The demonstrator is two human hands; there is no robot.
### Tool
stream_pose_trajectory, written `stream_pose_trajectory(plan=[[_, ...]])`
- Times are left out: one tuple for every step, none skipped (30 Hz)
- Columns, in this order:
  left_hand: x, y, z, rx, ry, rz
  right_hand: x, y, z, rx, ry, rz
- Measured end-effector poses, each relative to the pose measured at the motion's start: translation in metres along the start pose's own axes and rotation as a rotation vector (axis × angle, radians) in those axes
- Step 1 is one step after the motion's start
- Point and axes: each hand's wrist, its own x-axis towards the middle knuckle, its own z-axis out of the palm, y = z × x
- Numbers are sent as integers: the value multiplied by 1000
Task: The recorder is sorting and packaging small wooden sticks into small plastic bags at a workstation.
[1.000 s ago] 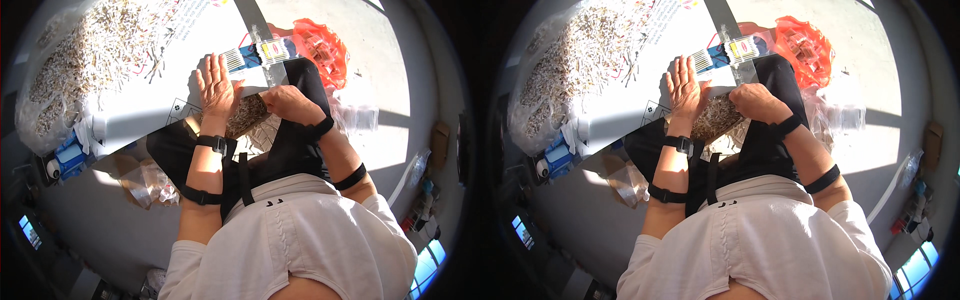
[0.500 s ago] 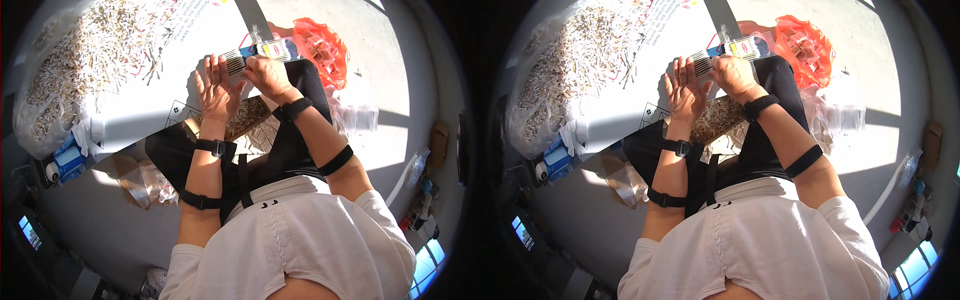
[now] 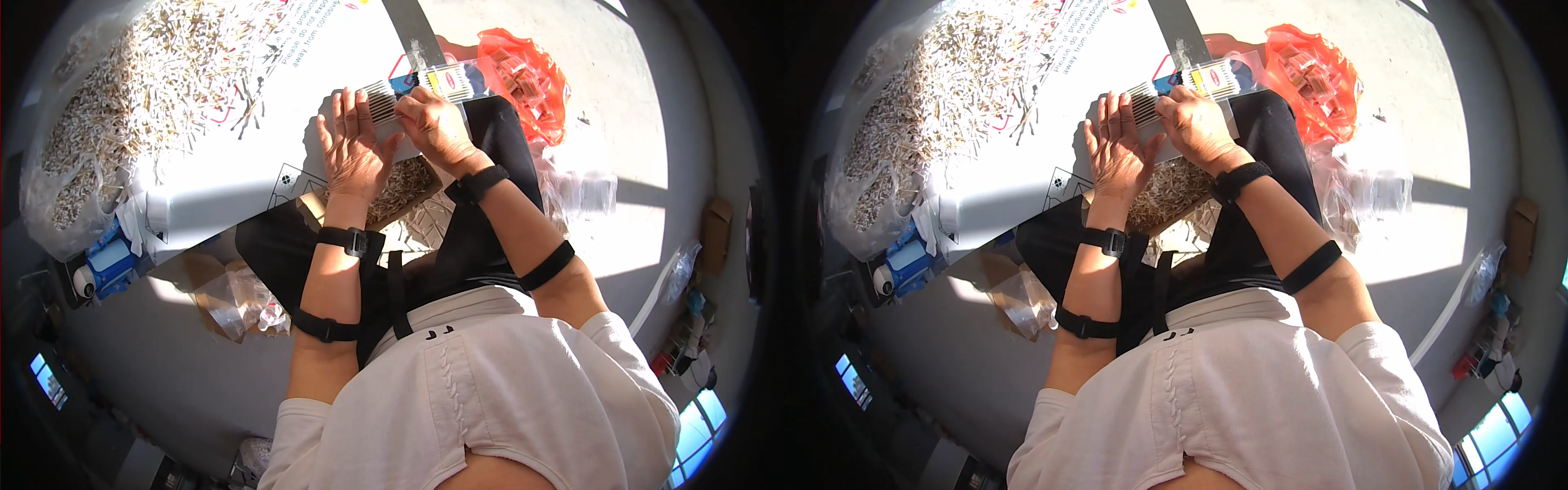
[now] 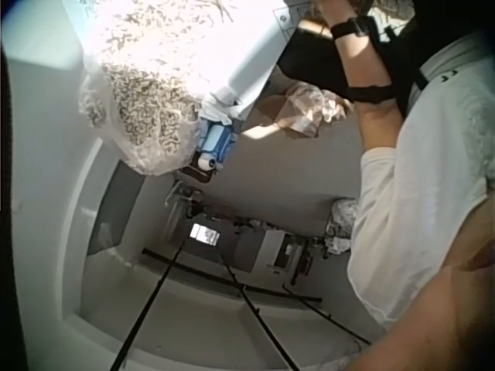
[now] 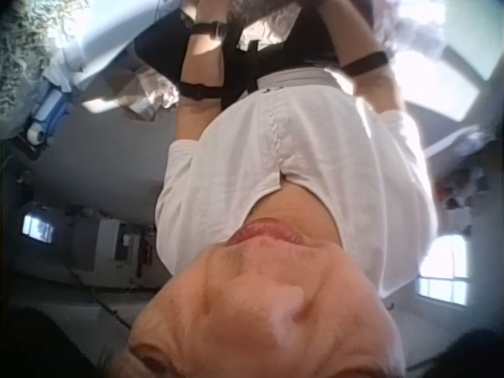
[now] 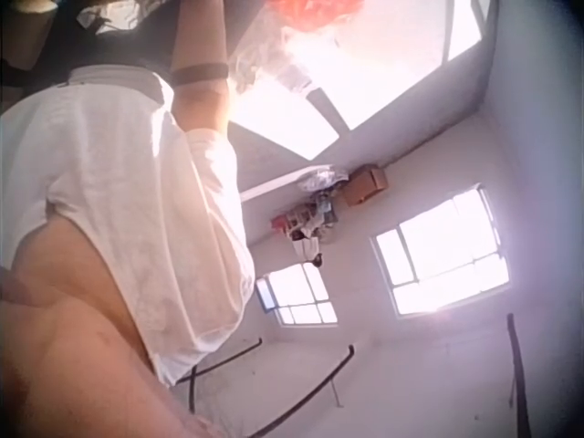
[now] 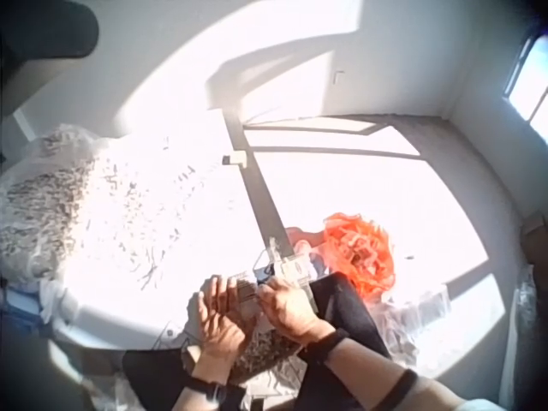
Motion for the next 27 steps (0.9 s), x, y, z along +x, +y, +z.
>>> stream_pose_trajectory(plan=[[0,0,0,0,0,0,0,0,0,0,0,0],[0,0,0,4,7,3,-1,-1,1,2,-5,13],[0,0,0,8,13,5,-1,-1,1,4,-10,27],[-1,-1,1,8,13,5,-2,-2,1,4,-11,27],[-1,0,0,5,17,8,-2,-2,1,19,-7,34],[-1,0,-1,3,20,11,-3,-1,1,33,-4,41],[0,0,-1,2,20,12,-3,-1,1,32,-4,41],[0,1,-1,-8,27,12,-3,-1,0,27,-24,46],[0,1,-1,-19,34,11,-3,-1,0,22,-44,52],[0,1,-1,-19,34,11,-3,0,-1,21,-44,52],[-1,1,-1,-13,33,11,-4,-1,-3,19,-83,58],[-1,0,0,-6,31,10,-4,-1,-4,16,-122,64],[-1,0,0,-6,32,10,-3,-2,-4,16,-121,63],[-1,0,0,-5,25,8,-3,-4,-3,38,-84,100],[-1,0,0,-4,18,7,-3,-5,-3,60,-47,138],[-1,0,0,-5,19,7,-2,-5,-4,59,-47,138],[-1,0,0,7,16,8,-1,-5,-4,60,-48,147],[-2,0,0,19,14,9,0,-5,-4,60,-50,157],[-1,0,0,19,14,9,0,-5,-4,60,-50,157],[-1,0,0,20,13,7,1,-5,-4,53,-55,152],[-1,0,0,20,11,6,1,-5,-4,46,-60,147],[-1,0,0,20,12,6,1,-5,-4,46,-60,147],[-1,0,0,21,10,4,1,-6,-4,47,-59,150],[-1,0,0,21,8,3,1,-6,-3,48,-58,152],[-1,0,0,21,8,3,1,-5,-4,48,-58,152],[-1,0,0,14,15,3,0,-4,-5,56,-63,137],[-1,1,0,7,21,4,-1,-3,-5,63,-68,122]])
